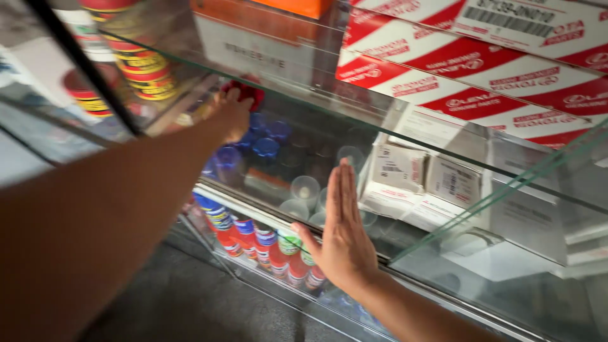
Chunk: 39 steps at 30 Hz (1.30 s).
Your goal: The person removes small white boxes from a glass display shelf, places them into a cardboard box on the floor, and then wipes the shelf with a red cloth. The person then wipes the boxes and places them back on the shelf.
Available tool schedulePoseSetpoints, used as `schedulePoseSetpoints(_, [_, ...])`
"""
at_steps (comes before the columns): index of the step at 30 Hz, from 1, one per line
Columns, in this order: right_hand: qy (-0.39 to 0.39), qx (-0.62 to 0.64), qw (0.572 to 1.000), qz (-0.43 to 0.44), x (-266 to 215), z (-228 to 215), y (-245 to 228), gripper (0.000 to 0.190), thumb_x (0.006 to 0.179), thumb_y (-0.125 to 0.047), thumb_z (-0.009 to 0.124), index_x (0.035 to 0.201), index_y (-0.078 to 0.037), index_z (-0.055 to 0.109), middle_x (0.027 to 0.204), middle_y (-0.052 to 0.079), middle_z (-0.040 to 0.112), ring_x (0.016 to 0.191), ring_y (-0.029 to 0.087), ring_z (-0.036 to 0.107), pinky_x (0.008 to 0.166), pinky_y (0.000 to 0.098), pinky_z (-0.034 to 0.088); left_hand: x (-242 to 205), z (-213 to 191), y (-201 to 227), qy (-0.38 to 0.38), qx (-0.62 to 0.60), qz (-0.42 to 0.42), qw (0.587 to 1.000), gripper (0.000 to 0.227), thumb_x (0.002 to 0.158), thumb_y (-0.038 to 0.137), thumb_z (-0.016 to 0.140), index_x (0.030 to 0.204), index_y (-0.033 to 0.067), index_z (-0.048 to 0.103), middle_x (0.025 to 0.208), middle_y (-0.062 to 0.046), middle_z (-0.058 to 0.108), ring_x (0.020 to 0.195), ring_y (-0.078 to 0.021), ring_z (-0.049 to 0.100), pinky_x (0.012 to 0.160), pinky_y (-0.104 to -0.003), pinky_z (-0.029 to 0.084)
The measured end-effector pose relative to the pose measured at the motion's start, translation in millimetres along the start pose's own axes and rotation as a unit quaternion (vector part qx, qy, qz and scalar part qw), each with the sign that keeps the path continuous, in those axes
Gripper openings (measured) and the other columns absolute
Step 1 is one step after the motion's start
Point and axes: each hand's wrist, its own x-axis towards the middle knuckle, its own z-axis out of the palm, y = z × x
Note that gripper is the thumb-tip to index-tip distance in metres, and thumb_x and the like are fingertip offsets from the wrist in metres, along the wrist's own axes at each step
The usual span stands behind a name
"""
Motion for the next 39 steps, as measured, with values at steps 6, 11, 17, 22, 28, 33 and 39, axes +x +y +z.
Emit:
schedulePoseSetpoints(6, [0.015, 0.0, 1.0, -0.002, 0, 0, 0, 0.11, 0.085, -0.038, 0.075, 0.153, 0.015, 0.007, 0.162, 0.038, 0.009, 0.153, 0.05, 0.013, 0.124, 0.0498, 0.021, -117, -58, 34, -0.057, -0.044, -0.159, 0.985, 0.042, 0.091, 0.019, 0.06, 0.131, 0.0106, 0.066, 0.151, -0.019, 0.043, 0.142, -0.0463, 0.038, 0.108, -0.06, 0.044])
schedulePoseSetpoints(11, [0.02, 0.016, 1.0, 0.001, 0, -2, -1, 0.111, 0.082, -0.036, 0.078, 0.153, 0.015, 0.008, 0.162, 0.038, 0.008, 0.152, 0.051, 0.012, 0.123, 0.05, 0.02, -159, -118, 30, -0.197, -0.013, -0.165, 0.966, 0.041, 0.086, 0.021, 0.064, 0.122, 0.0081, 0.075, 0.137, -0.018, 0.062, 0.125, -0.0374, 0.059, 0.099, -0.049, 0.054])
schedulePoseSetpoints(17, [0.026, 0.051, 0.998, -0.009, -2, 2, 10, 0.117, 0.082, -0.033, 0.083, 0.155, 0.013, 0.004, 0.163, 0.037, 0.005, 0.154, 0.051, 0.01, 0.125, 0.0497, 0.019, -133, -136, 53, -0.111, -0.328, -0.104, 0.932, 0.043, 0.086, 0.038, 0.069, 0.122, 0.0163, 0.079, 0.123, -0.016, 0.081, 0.105, -0.0236, 0.077, 0.094, -0.038, 0.058])
schedulePoseSetpoints(22, [0.015, 0.096, 0.995, 0.008, -8, 0, 17, 0.121, 0.08, -0.031, 0.085, 0.158, 0.008, 0.001, 0.167, 0.034, 0.003, 0.156, 0.049, 0.01, 0.125, 0.047, 0.024, -139, -114, 124, -0.094, -0.256, 0.001, 0.962, 0.075, 0.079, 0.049, 0.074, 0.149, 0.0405, 0.05, 0.163, -0.013, 0.024, 0.143, -0.0457, 0.028, 0.106, -0.065, 0.034])
schedulePoseSetpoints(28, [-0.001, 0.076, 0.997, -0.006, -6, -5, 12, 0.117, 0.085, -0.031, 0.083, 0.158, 0.007, 0.0, 0.167, 0.033, 0.002, 0.156, 0.049, 0.01, 0.126, 0.0481, 0.024, -127, -77, 106, 0.049, -0.127, 0.081, 0.987, 0.07, 0.087, 0.046, 0.065, 0.152, 0.0406, 0.041, 0.166, -0.008, 0.022, 0.149, -0.048, 0.019, 0.109, -0.071, 0.03])
schedulePoseSetpoints(33, [-0.022, 0.07, 0.997, -0.036, -8, -7, 13, 0.108, 0.093, -0.027, 0.077, 0.161, 0.006, -0.001, 0.169, 0.033, 0.002, 0.159, 0.049, 0.009, 0.129, 0.0484, 0.022, -88, -44, 41, 0.084, -0.047, -0.083, 0.992, 0.055, 0.101, 0.042, 0.056, 0.155, 0.0377, 0.045, 0.162, -0.005, 0.033, 0.139, -0.0417, 0.032, 0.111, -0.061, 0.033])
schedulePoseSetpoints(39, [-0.016, 0.079, 0.997, -0.011, -5, -10, 8, 0.109, 0.092, -0.028, 0.076, 0.16, 0.008, -0.002, 0.169, 0.034, 0.003, 0.159, 0.05, 0.011, 0.128, 0.0484, 0.024, -17, -16, 66, 0.083, -0.031, -0.295, 0.951, 0.057, 0.092, 0.036, 0.06, 0.146, 0.0202, 0.053, 0.156, -0.023, 0.033, 0.13, -0.0498, 0.033, 0.097, -0.063, 0.036])
